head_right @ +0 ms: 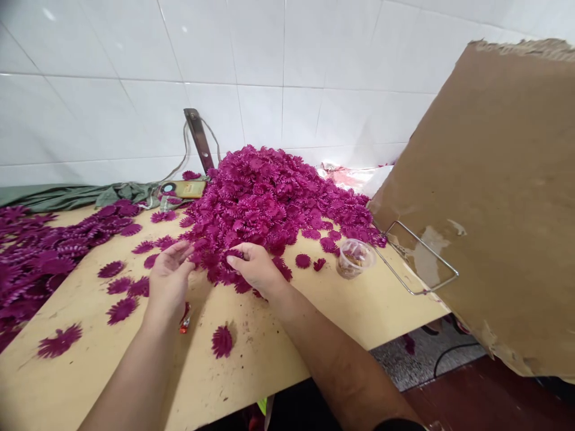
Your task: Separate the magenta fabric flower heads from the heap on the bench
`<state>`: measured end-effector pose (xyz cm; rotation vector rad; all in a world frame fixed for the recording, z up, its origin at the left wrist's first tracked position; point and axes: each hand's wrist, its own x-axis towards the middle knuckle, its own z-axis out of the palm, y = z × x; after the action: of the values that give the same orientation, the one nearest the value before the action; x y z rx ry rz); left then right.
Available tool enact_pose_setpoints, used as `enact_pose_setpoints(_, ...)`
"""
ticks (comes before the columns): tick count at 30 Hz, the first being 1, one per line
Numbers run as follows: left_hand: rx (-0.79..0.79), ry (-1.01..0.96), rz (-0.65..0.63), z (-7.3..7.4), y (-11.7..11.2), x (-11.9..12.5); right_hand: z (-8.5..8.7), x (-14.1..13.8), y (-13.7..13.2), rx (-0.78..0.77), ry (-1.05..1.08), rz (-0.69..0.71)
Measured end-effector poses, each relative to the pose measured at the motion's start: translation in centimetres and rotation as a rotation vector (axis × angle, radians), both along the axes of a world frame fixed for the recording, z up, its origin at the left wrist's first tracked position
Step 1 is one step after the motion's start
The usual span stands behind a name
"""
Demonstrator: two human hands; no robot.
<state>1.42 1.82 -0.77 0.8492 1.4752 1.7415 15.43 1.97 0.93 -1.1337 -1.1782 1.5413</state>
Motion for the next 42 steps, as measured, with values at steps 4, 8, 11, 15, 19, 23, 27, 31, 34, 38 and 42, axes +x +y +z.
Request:
enact_pose_setpoints(4, 0.095, 0.28, -0.1, 0.1, -1.1, 1.1, -0.6, -0.1, 0.3, 0.134, -0.133, -0.024)
enact_pose_setpoints(8, 0.086, 0.243, -0.34, 0.4, -2.0, 2.3, -0.9, 0.0, 0.6, 0.2, -0.274, -0.068)
enact_pose_setpoints(11, 0.022, 0.124, -0.389, 0.2, -1.9, 2.9, -0.7, -0.1, 0.5, 0.186, -0.229, -0.032)
enact_pose_setpoints(15, 0.024, -0.103, -0.313, -0.2, -1.3, 2.5, 0.0, -0.4, -0.2, 0.152, -0.098, 0.133)
enact_pose_setpoints(19, -0.052, -0.358, -0.122, -0.1, -0.5, 1.0, 0.4, -0.4, -0.9, 0.178, -0.089, 0.27)
enact_pose_setpoints(23, 0.058, -0.116, 0.013, -0.2, -0.3, 0.0, 0.3, 0.0, -0.9, 0.135, -0.145, 0.169)
enact_pose_setpoints(27, 0.14, 0.239, -0.057, -0.1, -1.0, 0.7, 0.0, 0.3, -0.6, 0.174, -0.204, 0.092)
enact_pose_setpoints(31, 0.076, 0.231, -0.338, 0.4, -2.0, 1.9, -0.5, 0.5, -0.2, 0.214, -0.333, -0.002)
enact_pose_setpoints(34, 0.002, 0.166, -0.482, 0.6, -2.2, 2.6, -1.0, 0.5, 0.0, 0.22, -0.284, -0.023)
enact_pose_setpoints(38, 0.011, 0.056, -0.403, 0.2, -2.0, 2.9, -1.1, 0.2, -0.3, 0.212, -0.139, 0.104)
enact_pose_setpoints(42, -0.015, -0.185, -0.344, 0.2, -2.1, 3.1, -0.4, -0.1, -0.9, 0.231, -0.043, 0.214)
